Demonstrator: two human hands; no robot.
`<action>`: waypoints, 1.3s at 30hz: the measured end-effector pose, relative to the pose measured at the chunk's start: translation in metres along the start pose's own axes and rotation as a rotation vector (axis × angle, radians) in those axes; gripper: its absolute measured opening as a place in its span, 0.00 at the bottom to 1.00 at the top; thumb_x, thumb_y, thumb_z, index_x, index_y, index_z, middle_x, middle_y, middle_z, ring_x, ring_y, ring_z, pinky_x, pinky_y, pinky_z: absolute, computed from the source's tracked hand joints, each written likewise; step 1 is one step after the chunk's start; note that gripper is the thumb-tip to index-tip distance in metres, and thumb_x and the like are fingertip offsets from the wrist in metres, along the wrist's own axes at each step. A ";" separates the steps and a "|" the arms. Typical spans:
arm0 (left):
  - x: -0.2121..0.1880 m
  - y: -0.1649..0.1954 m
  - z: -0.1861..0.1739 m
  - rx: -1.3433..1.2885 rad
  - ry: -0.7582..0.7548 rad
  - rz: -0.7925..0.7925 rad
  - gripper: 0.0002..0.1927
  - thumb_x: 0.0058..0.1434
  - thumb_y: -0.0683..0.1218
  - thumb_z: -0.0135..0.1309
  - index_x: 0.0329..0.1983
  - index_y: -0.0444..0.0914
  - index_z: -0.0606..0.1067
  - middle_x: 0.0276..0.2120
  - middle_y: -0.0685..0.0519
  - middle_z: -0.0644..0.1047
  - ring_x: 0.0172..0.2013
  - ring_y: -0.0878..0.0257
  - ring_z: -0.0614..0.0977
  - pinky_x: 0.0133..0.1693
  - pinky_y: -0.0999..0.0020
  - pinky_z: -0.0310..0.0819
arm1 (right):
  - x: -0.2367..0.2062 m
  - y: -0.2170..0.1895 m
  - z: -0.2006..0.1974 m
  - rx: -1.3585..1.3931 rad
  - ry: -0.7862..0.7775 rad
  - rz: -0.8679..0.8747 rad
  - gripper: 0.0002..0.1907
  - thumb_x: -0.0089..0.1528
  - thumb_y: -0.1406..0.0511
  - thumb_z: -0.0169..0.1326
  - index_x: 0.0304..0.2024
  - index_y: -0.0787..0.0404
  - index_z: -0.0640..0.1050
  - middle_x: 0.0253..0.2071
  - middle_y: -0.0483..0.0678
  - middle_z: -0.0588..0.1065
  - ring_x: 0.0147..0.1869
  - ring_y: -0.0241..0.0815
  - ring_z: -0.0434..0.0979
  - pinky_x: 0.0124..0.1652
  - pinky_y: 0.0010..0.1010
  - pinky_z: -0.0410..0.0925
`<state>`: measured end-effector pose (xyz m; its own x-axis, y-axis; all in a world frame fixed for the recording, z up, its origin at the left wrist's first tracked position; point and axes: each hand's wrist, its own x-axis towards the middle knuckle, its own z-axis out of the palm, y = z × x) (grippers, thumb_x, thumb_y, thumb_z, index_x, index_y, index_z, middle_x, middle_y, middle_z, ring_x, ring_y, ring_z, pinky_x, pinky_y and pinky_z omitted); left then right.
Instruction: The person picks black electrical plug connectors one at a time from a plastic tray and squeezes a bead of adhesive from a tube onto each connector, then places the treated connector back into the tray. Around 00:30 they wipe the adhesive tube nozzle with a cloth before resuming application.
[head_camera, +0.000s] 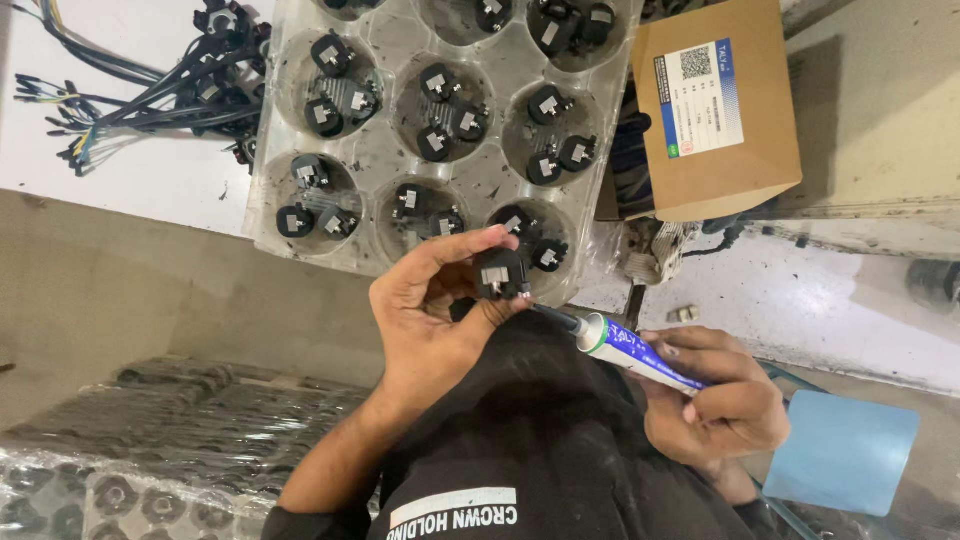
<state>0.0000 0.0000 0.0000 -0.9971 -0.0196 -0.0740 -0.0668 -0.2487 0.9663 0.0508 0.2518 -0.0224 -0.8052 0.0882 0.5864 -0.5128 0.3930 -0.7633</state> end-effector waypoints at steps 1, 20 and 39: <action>0.001 0.002 0.002 0.045 -0.003 0.038 0.26 0.58 0.33 0.71 0.59 0.36 0.78 0.57 0.44 0.79 0.51 0.64 0.84 0.52 0.73 0.85 | 0.011 0.005 -0.004 0.001 -0.065 -0.060 0.25 0.55 0.75 0.69 0.33 0.55 0.62 0.38 0.49 0.78 0.45 0.54 0.85 0.46 0.42 0.79; 0.002 0.007 0.000 0.010 -0.066 0.040 0.22 0.58 0.27 0.62 0.55 0.30 0.77 0.55 0.49 0.75 0.48 0.61 0.85 0.51 0.66 0.87 | 0.031 -0.011 0.011 -0.123 -0.137 -0.230 0.21 0.48 0.80 0.65 0.26 0.60 0.64 0.33 0.57 0.77 0.39 0.54 0.83 0.40 0.46 0.81; -0.001 -0.004 -0.003 -0.138 -0.112 -0.038 0.21 0.60 0.27 0.61 0.57 0.32 0.77 0.53 0.50 0.75 0.49 0.60 0.85 0.52 0.65 0.87 | 0.019 -0.013 0.006 -0.194 -0.087 -0.214 0.20 0.47 0.82 0.58 0.21 0.61 0.62 0.31 0.54 0.77 0.38 0.52 0.83 0.39 0.43 0.80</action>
<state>0.0018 -0.0021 -0.0042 -0.9924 0.0985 -0.0743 -0.1064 -0.3775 0.9199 0.0404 0.2423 -0.0030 -0.7120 -0.0912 0.6962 -0.6136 0.5629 -0.5538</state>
